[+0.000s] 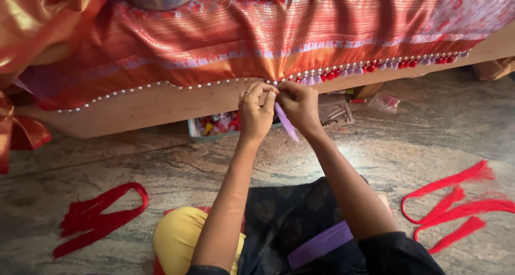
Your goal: Tying decorative tassels on the edge of a saree using threads and beads.
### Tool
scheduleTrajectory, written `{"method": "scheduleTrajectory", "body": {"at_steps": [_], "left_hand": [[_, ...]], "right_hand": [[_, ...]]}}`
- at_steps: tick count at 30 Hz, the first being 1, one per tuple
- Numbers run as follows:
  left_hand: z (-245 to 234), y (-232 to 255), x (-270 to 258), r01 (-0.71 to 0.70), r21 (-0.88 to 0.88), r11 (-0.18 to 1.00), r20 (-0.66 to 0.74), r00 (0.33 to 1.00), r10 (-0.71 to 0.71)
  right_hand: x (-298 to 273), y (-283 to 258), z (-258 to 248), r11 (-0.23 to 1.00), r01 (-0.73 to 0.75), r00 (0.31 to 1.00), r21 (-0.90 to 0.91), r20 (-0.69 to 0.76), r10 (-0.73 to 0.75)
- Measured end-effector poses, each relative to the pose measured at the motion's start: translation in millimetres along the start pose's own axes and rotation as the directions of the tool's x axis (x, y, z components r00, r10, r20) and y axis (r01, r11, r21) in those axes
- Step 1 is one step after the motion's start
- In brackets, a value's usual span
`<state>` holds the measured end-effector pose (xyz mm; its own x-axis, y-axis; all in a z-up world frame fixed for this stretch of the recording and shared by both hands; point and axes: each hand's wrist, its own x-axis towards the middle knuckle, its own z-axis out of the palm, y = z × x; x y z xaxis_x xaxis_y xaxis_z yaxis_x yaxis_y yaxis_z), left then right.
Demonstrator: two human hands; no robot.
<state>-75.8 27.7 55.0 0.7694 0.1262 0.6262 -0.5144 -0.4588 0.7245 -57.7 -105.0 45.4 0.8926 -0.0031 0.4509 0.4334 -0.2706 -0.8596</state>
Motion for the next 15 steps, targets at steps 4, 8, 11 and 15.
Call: {"method": "scheduleTrajectory", "body": {"at_steps": [4, 8, 11, 15], "left_hand": [[5.7, -5.8, -2.3, 0.027, -0.065, 0.998, 0.021, 0.999, -0.025], [7.9, -8.2, -3.6, 0.268, -0.201, 0.942, 0.112, 0.962, -0.250], [6.8, -10.4, -7.7, 0.128, -0.237, 0.963, 0.061, 0.991, -0.117], [7.3, -11.2, -7.5, 0.159, -0.243, 0.957, 0.079, 0.986, -0.144]], "right_hand": [[-2.4, 15.6, 6.5, 0.964, -0.163, 0.986, 0.209, 0.069, 0.152], [-2.4, 15.5, 6.8, 0.891, -0.229, 0.972, 0.392, 0.142, 0.187], [-3.3, 3.7, 1.3, 0.884, -0.198, 0.980, 0.423, 0.118, 0.164], [-7.2, -13.1, -6.9, 0.990, -0.137, 0.990, 0.023, 0.028, 0.136]]}}
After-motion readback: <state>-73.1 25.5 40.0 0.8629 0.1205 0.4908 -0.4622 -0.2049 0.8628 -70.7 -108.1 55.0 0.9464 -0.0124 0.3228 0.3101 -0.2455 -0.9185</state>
